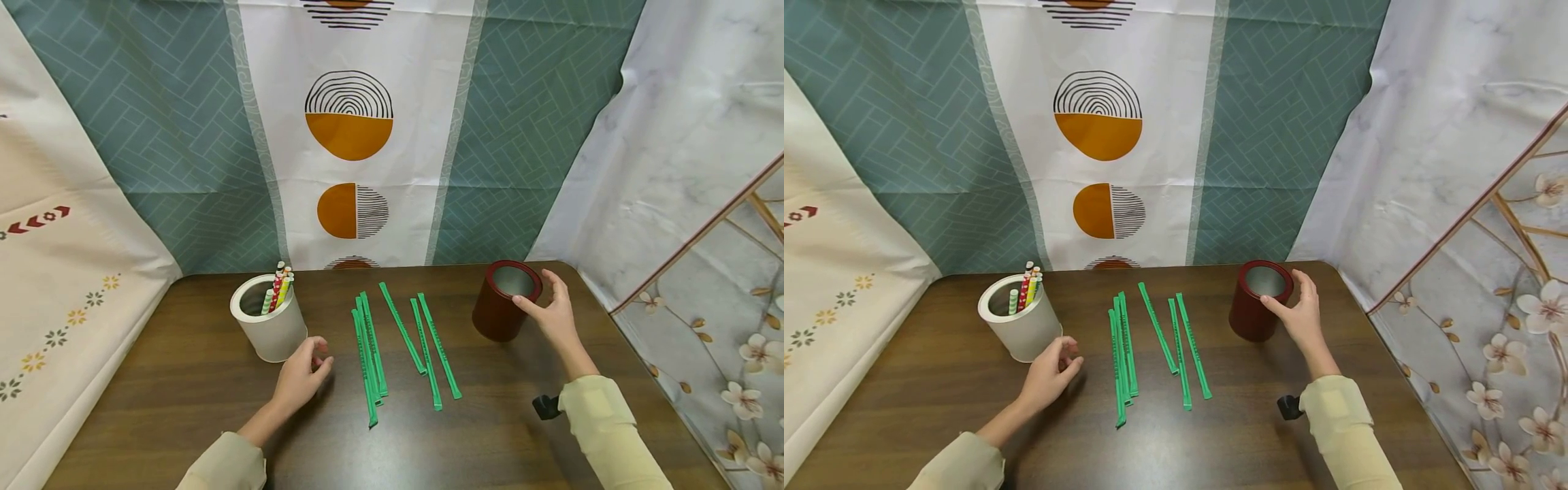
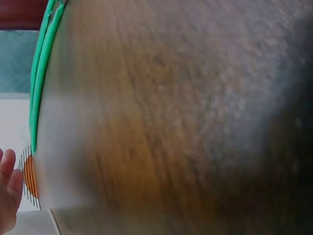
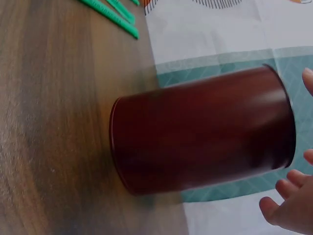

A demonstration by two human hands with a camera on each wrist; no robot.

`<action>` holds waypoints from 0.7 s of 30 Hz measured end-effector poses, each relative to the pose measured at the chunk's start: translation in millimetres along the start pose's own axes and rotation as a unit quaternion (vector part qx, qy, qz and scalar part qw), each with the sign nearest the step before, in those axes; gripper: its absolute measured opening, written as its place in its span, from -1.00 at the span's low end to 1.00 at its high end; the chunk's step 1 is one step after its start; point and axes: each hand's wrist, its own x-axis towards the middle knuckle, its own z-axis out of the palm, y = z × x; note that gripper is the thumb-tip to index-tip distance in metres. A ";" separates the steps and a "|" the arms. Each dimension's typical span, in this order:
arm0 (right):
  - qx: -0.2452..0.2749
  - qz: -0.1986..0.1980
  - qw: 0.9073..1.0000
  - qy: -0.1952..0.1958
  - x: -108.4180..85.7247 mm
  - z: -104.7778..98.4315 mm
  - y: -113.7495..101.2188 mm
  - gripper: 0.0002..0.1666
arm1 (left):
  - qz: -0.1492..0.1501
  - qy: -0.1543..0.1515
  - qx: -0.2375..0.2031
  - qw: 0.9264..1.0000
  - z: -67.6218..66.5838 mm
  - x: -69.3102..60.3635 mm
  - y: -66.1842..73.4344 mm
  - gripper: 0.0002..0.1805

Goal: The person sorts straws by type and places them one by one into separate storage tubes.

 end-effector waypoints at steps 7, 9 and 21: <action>-0.012 0.026 0.999 -0.029 2.2 -1.3 9.2 0.04 | -0.013 -0.055 0.006 0.998 10.5 2.1 -0.3 -0.65; -0.004 0.033 0.999 -0.033 2.5 -0.9 10.8 0.03 | -0.016 -0.063 0.006 0.998 13.3 4.1 -0.3 -0.64; 0.054 0.077 0.995 -0.032 4.0 4.5 16.0 -0.02 | -0.075 -0.094 -0.018 0.993 28.1 22.2 -2.6 -0.63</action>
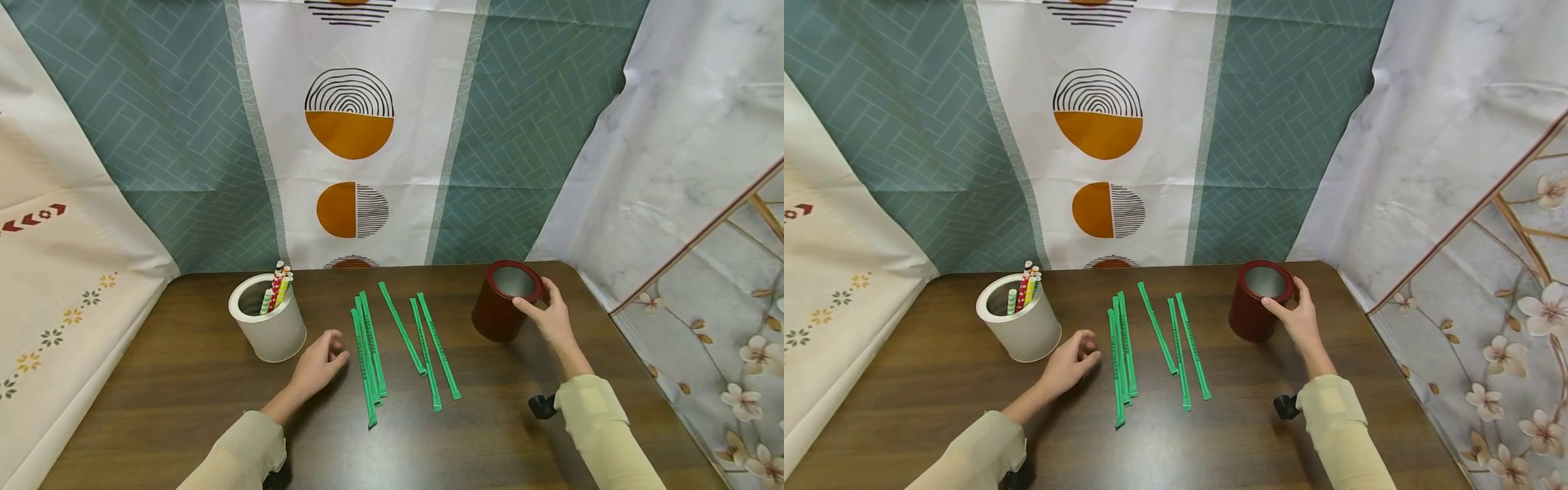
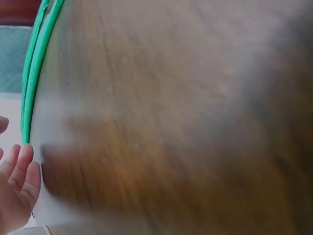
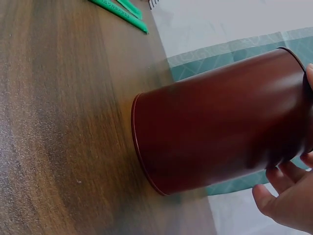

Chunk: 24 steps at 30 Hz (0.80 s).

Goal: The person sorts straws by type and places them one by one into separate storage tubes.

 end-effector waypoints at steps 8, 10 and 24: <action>0.015 -0.001 1.000 -0.003 0.8 1.1 1.4 -0.02 | -0.036 -0.009 -0.040 0.999 7.4 15.1 -0.5 -0.67; 0.014 -0.006 1.000 -0.003 1.0 1.0 1.6 -0.02 | -0.047 -0.011 -0.044 0.998 8.6 18.4 0.5 -0.66; -0.007 -0.027 1.000 -0.003 2.2 -0.1 5.2 -0.07 | -0.063 -0.019 -0.036 0.997 16.8 39.7 3.5 -0.66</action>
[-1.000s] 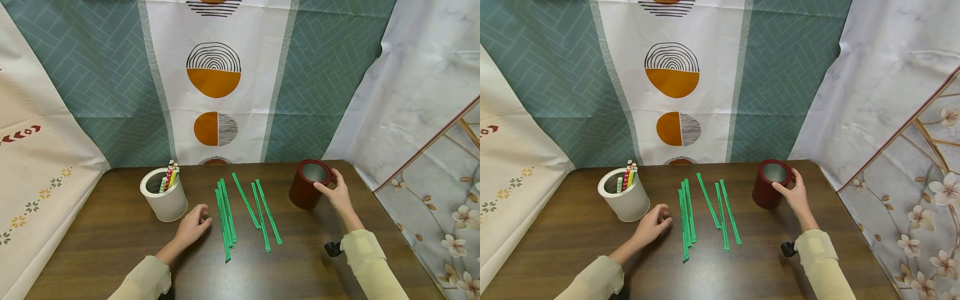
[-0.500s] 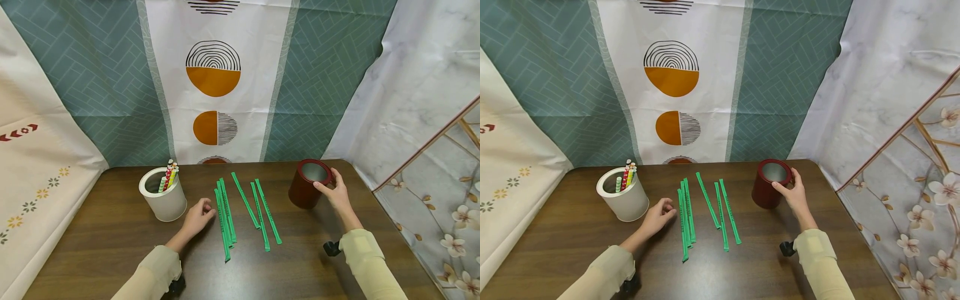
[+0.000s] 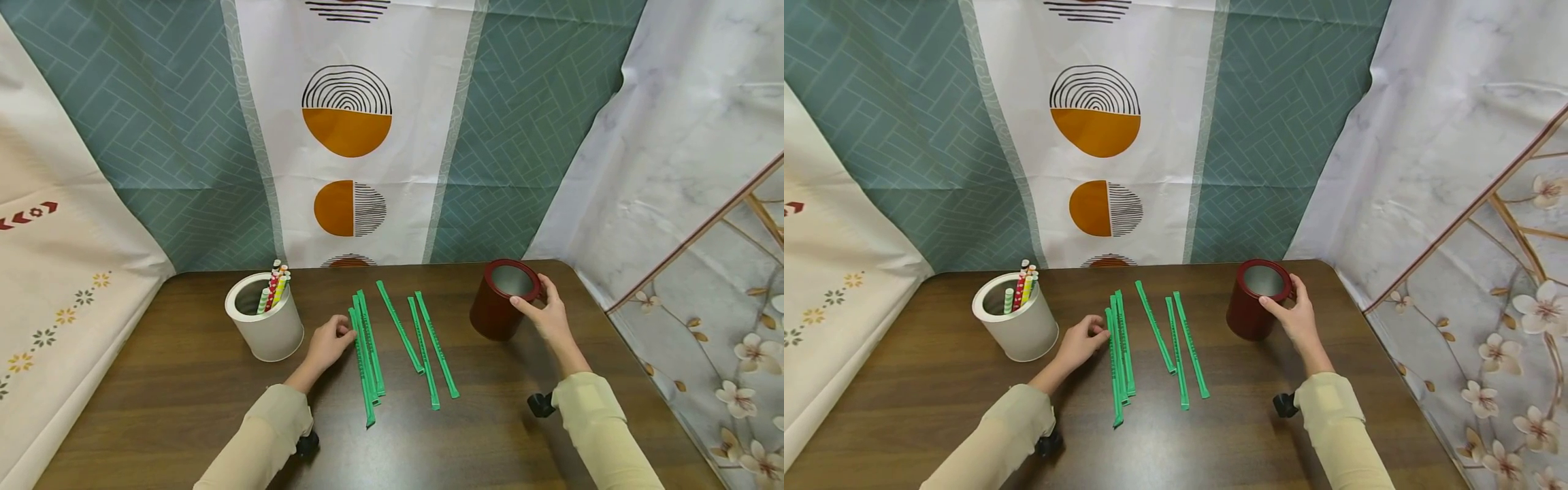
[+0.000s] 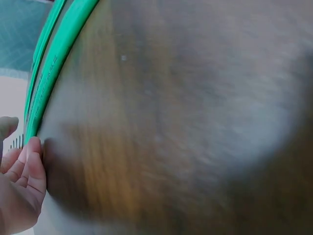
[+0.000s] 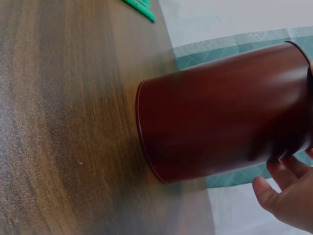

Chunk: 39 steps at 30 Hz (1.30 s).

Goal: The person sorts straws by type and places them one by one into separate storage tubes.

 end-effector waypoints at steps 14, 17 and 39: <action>0.000 0.003 1.000 0.014 -0.1 2.7 1.1 -0.09 | -0.068 -0.024 0.088 0.994 1.9 16.5 10.8 -0.53; 0.000 0.005 1.000 0.020 0.3 3.2 1.7 -0.09 | -0.081 -0.020 0.108 0.991 4.3 18.1 11.5 -0.53; 0.019 0.008 0.999 0.033 -2.0 5.7 -1.1 -0.10 | -0.121 -0.019 0.153 0.981 3.9 18.6 30.7 -0.63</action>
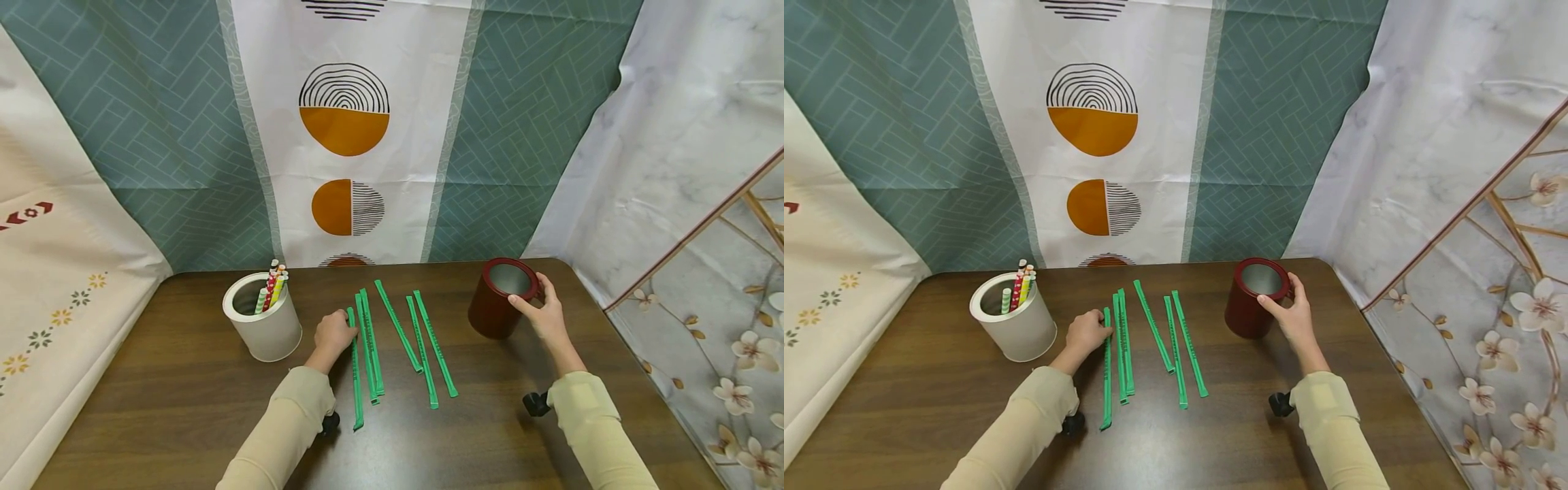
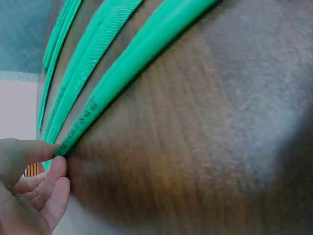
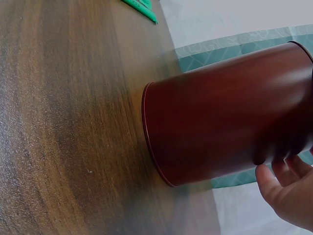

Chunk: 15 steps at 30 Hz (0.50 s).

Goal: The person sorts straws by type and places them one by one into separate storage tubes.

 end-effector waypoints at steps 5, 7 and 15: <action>-0.001 -0.002 1.000 -0.005 1.5 -0.4 2.8 -0.09 | -0.005 -0.004 -0.023 1.000 -1.2 -1.0 0.2 -0.60; -0.002 -0.002 1.000 -0.006 1.8 -0.7 3.7 -0.08 | -0.011 -0.004 -0.037 0.999 -0.6 -0.7 -0.8 -0.62; -0.003 0.000 1.000 -0.007 1.1 -0.7 3.1 -0.08 | -0.004 0.017 -0.095 0.995 3.2 4.1 -8.7 -0.69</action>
